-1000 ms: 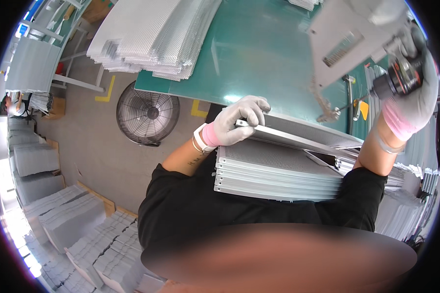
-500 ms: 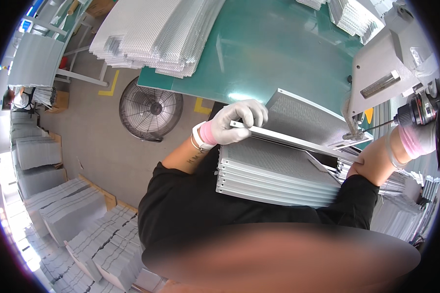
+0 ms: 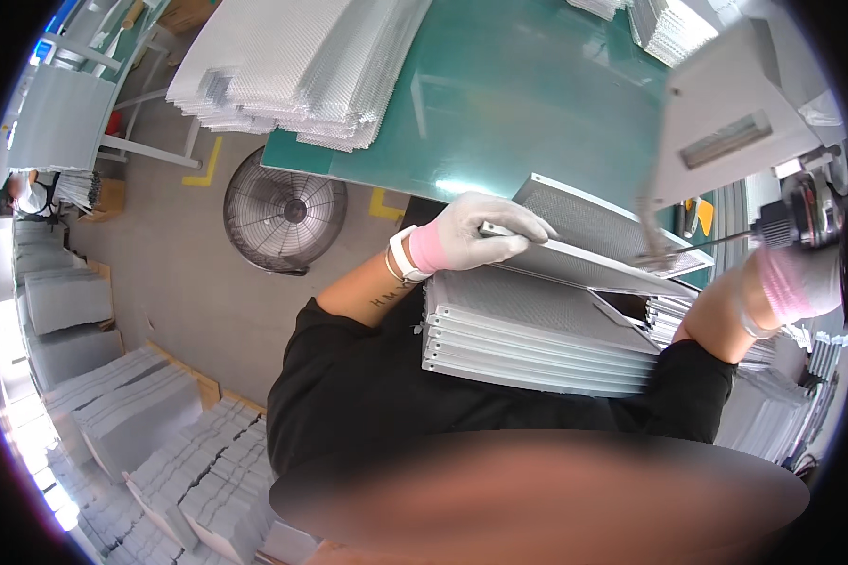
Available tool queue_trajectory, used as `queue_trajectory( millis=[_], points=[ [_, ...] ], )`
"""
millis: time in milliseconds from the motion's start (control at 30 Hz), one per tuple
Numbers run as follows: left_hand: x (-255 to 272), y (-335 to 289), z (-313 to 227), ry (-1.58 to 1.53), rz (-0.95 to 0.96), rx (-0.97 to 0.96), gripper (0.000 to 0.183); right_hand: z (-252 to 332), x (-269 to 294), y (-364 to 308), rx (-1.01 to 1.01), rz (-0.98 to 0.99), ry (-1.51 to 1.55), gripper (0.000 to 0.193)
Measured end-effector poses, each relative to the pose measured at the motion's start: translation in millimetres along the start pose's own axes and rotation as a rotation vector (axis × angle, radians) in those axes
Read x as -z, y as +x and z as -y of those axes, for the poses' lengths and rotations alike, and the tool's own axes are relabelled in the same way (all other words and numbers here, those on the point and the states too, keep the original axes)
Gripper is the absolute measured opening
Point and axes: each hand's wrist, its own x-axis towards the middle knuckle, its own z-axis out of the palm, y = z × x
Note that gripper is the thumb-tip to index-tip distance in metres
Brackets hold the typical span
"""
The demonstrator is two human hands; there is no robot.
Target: Assembling aluminum mesh filters by attaching metal brackets and drilling screws.
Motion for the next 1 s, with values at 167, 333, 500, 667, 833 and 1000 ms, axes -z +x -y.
queue_trajectory(
  millis=[167, 333, 500, 667, 833, 1000],
  points=[
    [-2, 3, 6, 0.035, 0.006, -0.070, 0.024, -14, -110, -22, -0.110, -0.050, 0.018, 0.021],
    [-7, 1, 0, -0.070, -0.025, -0.003, 0.026, -36, -128, -41, -0.238, -0.072, 0.075, 0.020],
    [-8, -2, 0, -0.107, -0.031, 0.012, 0.025, -44, -109, -48, -0.335, 0.011, 0.284, 0.021],
    [-8, -3, 1, -0.112, -0.025, 0.012, 0.025, -50, -128, -53, -0.233, -0.303, -0.247, 0.026],
    [-9, -3, 0, -0.138, -0.033, 0.013, 0.025, -41, -131, -55, -0.480, -0.374, 0.197, 0.023],
    [-7, -3, -3, -0.069, -0.021, 0.046, 0.025, -33, -141, -44, -0.432, -0.042, 0.154, 0.011]
  ],
)
